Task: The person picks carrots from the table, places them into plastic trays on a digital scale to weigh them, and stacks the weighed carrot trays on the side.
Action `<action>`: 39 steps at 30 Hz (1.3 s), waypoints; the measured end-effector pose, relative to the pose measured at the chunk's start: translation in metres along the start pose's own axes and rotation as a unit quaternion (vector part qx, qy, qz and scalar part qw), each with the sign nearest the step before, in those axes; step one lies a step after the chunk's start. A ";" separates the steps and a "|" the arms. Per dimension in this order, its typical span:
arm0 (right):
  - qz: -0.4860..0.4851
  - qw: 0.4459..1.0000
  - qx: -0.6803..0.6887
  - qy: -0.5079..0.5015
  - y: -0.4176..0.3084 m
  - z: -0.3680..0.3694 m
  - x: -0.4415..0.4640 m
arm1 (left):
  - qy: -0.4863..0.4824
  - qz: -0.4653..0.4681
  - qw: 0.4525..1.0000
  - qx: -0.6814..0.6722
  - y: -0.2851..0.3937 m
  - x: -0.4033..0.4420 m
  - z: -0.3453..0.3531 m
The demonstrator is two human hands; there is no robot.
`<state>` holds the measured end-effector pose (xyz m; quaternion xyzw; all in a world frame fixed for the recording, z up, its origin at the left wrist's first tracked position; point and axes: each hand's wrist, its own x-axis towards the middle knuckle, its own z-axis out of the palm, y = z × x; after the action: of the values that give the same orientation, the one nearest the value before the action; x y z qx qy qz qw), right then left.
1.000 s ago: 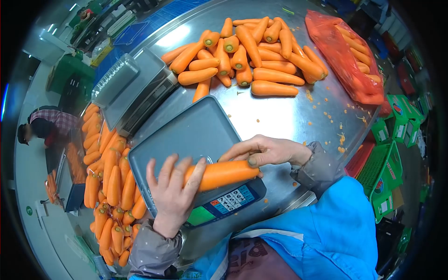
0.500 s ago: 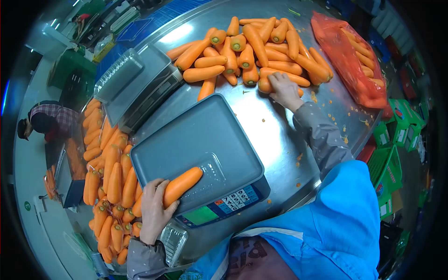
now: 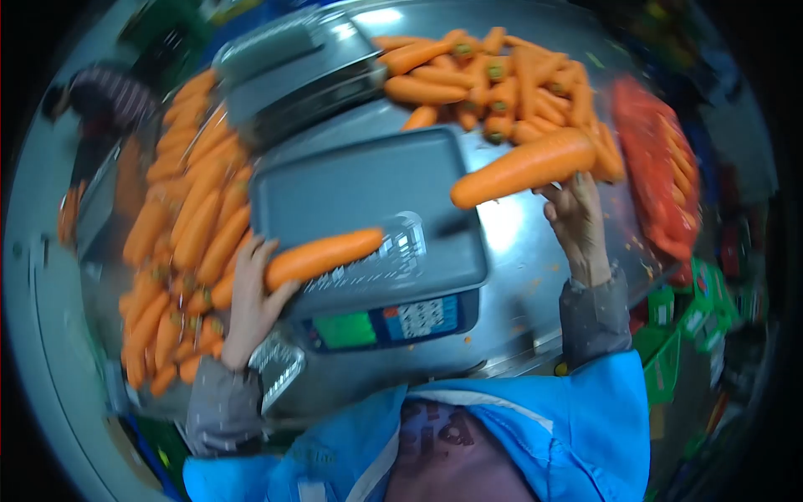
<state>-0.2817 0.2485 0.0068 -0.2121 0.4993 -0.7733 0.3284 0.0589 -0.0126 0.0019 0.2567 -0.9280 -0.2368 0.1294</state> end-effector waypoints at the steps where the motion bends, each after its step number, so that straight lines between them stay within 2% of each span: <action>1: 0.004 1.000 0.001 -0.020 0.007 0.016 -0.003 | 0.018 0.006 1.000 -0.001 0.001 0.001 -0.001; 3: 0.035 0.998 0.010 -0.044 0.026 0.048 -0.013 | 0.067 0.011 0.998 -0.012 -0.009 0.004 0.001; 6: 0.116 0.990 0.010 -0.076 0.050 0.097 -0.027 | 0.079 -0.013 0.997 0.006 -0.015 0.006 0.002; 9: 0.127 0.988 0.008 -0.090 0.068 0.139 -0.043 | 0.102 -0.019 0.995 0.002 -0.015 0.007 0.007; 12: 0.149 0.982 -0.021 -0.113 0.084 0.149 -0.050 | 0.104 -0.053 0.993 -0.024 -0.014 0.005 0.010; 13: 0.096 0.973 -0.170 -0.121 0.086 0.145 -0.050 | 0.098 -0.066 0.993 -0.026 -0.014 0.004 0.009; 14: 0.040 0.940 -0.314 -0.126 0.086 0.140 -0.049 | 0.092 -0.077 0.992 -0.029 -0.014 0.004 0.008; 15: -0.100 0.883 -0.445 -0.113 0.085 0.133 -0.044 | 0.094 -0.082 0.992 -0.032 -0.017 0.002 0.007; 16: -0.098 0.879 -0.457 -0.092 0.073 0.133 -0.044 | 0.117 -0.061 0.990 -0.040 -0.019 0.000 0.006; 18: -0.027 0.905 -0.414 -0.094 0.060 0.114 -0.039 | 0.139 -0.043 0.988 -0.051 -0.023 -0.004 0.001; 20: 0.012 0.916 -0.396 -0.072 0.047 0.102 -0.036 | 0.148 -0.055 0.987 -0.027 -0.027 -0.009 -0.006; 21: 0.011 0.920 -0.388 -0.060 0.048 0.095 -0.034 | 0.123 -0.088 0.986 -0.066 -0.030 -0.010 -0.008; 22: 0.056 0.914 -0.398 -0.053 0.046 0.089 -0.032 | 0.122 -0.090 0.986 -0.066 -0.032 -0.011 -0.006; 25: 0.064 0.917 -0.389 -0.056 0.047 0.087 -0.032 | 0.098 0.020 0.995 0.021 -0.026 -0.009 -0.013; 26: 0.073 0.907 -0.411 -0.058 0.046 0.091 -0.031 | 0.093 0.014 0.995 0.020 -0.020 -0.004 -0.014; 28: 0.090 0.894 -0.434 -0.064 0.051 0.099 -0.030 | 0.020 0.067 0.993 0.098 -0.006 0.009 -0.008; 29: 0.054 0.889 -0.447 -0.079 0.056 0.104 -0.028 | 0.017 0.061 0.993 0.096 -0.002 0.015 0.000; 30: 0.015 0.883 -0.459 -0.093 0.060 0.108 -0.027 | -0.003 0.098 0.984 0.146 0.003 0.023 0.007; 31: 0.022 0.881 -0.462 -0.101 0.063 0.112 -0.026 | -0.021 0.135 0.971 0.197 0.008 0.030 0.013; 32: 0.019 0.881 -0.462 -0.103 0.067 0.114 -0.025 | -0.017 0.134 0.971 0.199 0.013 0.037 0.015; 34: 0.038 0.871 -0.477 -0.112 0.075 0.117 -0.024 | -0.149 0.114 0.965 0.185 0.020 0.051 0.012; 35: 0.028 0.871 -0.477 -0.112 0.078 0.115 -0.023 | -0.103 0.153 0.963 0.196 0.012 0.055 0.019; 36: 0.022 0.872 -0.475 -0.116 0.076 0.116 -0.023 | -0.098 0.151 0.963 0.201 0.012 0.057 0.020; 38: 0.092 0.900 -0.418 -0.081 0.072 0.118 -0.021 | -0.135 0.141 0.959 0.207 0.015 0.060 0.019; 39: 0.096 0.905 -0.405 -0.086 0.074 0.115 -0.021 | -0.127 0.154 0.959 0.202 0.014 0.060 0.018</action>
<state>-0.1696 0.1694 -0.0131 -0.3434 0.7573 -0.4482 0.3282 -0.0030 -0.0277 0.0005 0.0990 -0.9936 -0.0527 -0.0094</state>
